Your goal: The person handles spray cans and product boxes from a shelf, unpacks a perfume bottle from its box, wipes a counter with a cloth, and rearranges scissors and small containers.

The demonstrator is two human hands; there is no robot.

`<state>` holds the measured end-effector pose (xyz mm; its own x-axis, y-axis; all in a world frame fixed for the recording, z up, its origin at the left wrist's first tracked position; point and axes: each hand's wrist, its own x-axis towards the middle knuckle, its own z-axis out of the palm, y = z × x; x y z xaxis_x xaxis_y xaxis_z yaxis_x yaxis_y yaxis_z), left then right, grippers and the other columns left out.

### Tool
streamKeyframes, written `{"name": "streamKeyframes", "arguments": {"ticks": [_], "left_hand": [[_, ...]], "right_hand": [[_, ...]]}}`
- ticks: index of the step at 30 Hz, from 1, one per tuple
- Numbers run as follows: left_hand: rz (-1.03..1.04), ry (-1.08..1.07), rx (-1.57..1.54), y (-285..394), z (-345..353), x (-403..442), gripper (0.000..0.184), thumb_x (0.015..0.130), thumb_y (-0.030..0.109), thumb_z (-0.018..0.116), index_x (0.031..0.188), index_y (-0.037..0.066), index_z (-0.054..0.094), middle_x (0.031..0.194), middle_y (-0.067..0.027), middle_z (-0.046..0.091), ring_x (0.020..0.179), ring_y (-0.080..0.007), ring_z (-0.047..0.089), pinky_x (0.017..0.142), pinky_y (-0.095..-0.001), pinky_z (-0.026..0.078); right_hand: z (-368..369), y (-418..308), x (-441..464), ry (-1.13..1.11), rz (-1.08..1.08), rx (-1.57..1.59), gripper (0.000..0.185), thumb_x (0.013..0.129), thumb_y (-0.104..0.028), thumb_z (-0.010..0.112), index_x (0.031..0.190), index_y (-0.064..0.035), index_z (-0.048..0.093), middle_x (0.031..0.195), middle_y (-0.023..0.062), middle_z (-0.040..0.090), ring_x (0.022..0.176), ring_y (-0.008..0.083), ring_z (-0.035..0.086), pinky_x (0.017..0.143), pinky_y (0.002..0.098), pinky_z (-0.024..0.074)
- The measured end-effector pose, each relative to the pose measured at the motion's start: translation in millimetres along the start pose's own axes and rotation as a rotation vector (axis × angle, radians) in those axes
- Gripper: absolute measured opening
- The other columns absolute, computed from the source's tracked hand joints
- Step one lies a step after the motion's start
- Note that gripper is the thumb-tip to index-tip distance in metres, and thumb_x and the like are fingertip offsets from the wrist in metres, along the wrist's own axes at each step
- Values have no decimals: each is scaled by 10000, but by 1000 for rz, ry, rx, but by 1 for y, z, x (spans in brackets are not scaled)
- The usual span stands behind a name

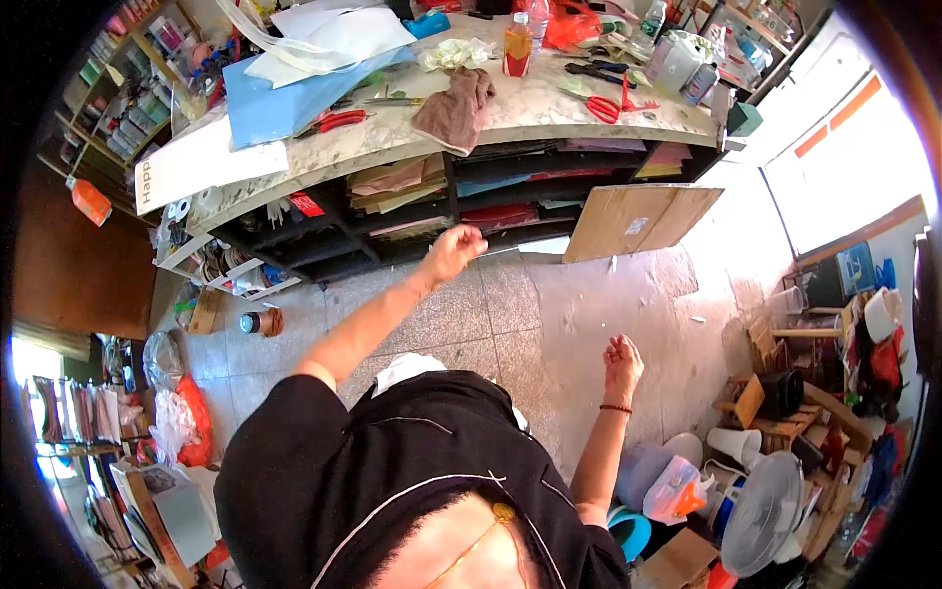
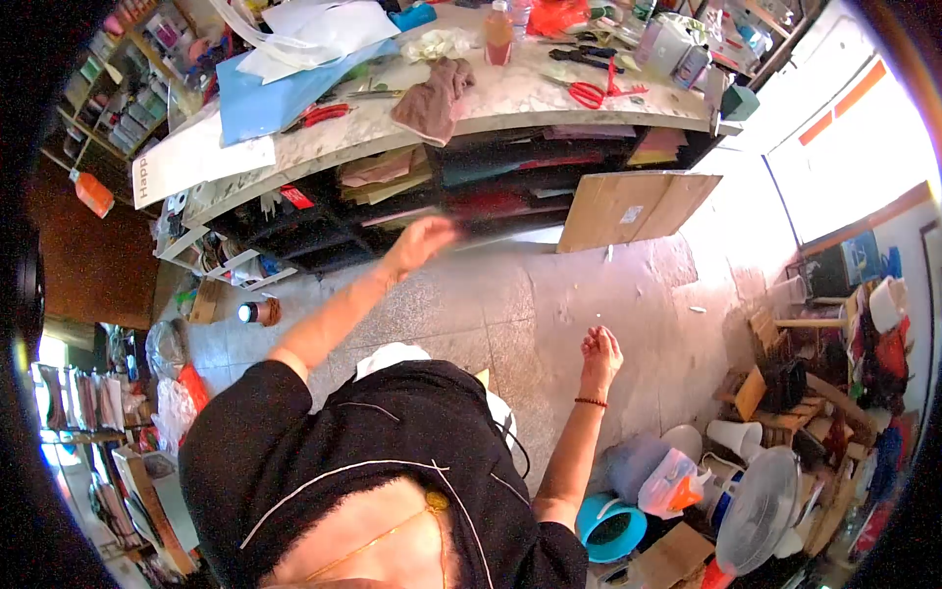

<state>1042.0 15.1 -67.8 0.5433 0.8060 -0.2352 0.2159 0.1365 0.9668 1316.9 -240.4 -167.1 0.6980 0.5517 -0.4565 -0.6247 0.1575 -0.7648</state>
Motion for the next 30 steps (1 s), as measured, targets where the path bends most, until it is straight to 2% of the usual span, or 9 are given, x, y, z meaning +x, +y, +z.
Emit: {"name": "streamKeyframes", "arguments": {"ticks": [2, 4, 11, 14, 18, 19, 26, 28, 30], "left_hand": [[348, 203, 400, -18, -19, 52, 492, 770, 324, 643, 1104, 1, 483, 966, -127, 545, 845, -222, 522, 752, -318, 433], [653, 330, 734, -18, -43, 101, 585, 758, 348, 631, 1195, 27, 411, 1095, -206, 471, 1050, -349, 430, 912, -422, 328], [341, 535, 1126, 34, -81, 237, 742, 737, 432, 611, 1334, 165, 261, 1322, -205, 246, 1174, -437, 265, 892, -637, 254], [175, 456, 1155, 36, -94, 289, 810, 734, 488, 578, 1369, 175, 183, 1388, -198, 155, 1248, -430, 158, 899, -664, 204], [338, 548, 1303, 28, -103, 341, 618, 803, 412, 507, 1309, 121, 305, 1253, -186, 344, 1147, -368, 310, 845, -639, 279], [364, 542, 1303, 37, -106, 347, 548, 812, 359, 510, 1263, 92, 349, 1211, -172, 386, 1104, -339, 355, 836, -582, 314], [328, 550, 1269, 48, -110, 392, 399, 806, 253, 533, 1134, 64, 410, 1149, -169, 436, 1056, -319, 392, 825, -478, 344], [330, 566, 1258, 51, -110, 392, 383, 804, 253, 534, 1115, 66, 414, 1139, -166, 444, 1048, -315, 397, 820, -472, 342], [255, 537, 1193, 57, -109, 388, 423, 800, 258, 536, 1149, 47, 424, 1159, -174, 431, 1096, -324, 378, 887, -473, 313]], "right_hand": [[2, -8, 16, 6, -17, -29, 158, 823, -86, 560, 937, 23, 552, 776, 104, 603, 604, 137, 556, 535, 237, 463], [16, -12, 31, -37, -12, -63, 164, 822, -99, 569, 936, 18, 559, 779, 99, 606, 611, 123, 550, 528, 221, 448], [152, -42, 91, -302, -115, -377, 229, 812, -158, 603, 965, 11, 583, 792, 86, 620, 636, 111, 556, 565, 221, 449], [222, -58, 129, -433, -244, -515, 255, 805, -156, 610, 990, 16, 578, 808, 82, 619, 681, 110, 566, 599, 222, 453], [321, -66, 180, -558, -432, -613, 283, 799, -133, 614, 1027, 22, 550, 871, 57, 602, 761, 97, 549, 652, 217, 437], [347, -70, 193, -625, -446, -592, 304, 793, -102, 618, 1053, 28, 529, 914, 51, 591, 828, 104, 546, 701, 219, 440], [527, -86, 271, -577, -1048, -945, 590, 689, -212, 709, 1174, -1, 448, 1114, 156, 524, 1053, 279, 489, 865, 358, 407], [570, -77, 298, -521, -1237, -927, 594, 667, -261, 730, 1139, -14, 468, 1086, 162, 535, 1031, 274, 503, 846, 363, 408], [602, -64, 315, -576, -1233, -953, 568, 674, -249, 722, 1127, -14, 471, 1059, 167, 540, 1012, 287, 507, 837, 369, 409]]}}
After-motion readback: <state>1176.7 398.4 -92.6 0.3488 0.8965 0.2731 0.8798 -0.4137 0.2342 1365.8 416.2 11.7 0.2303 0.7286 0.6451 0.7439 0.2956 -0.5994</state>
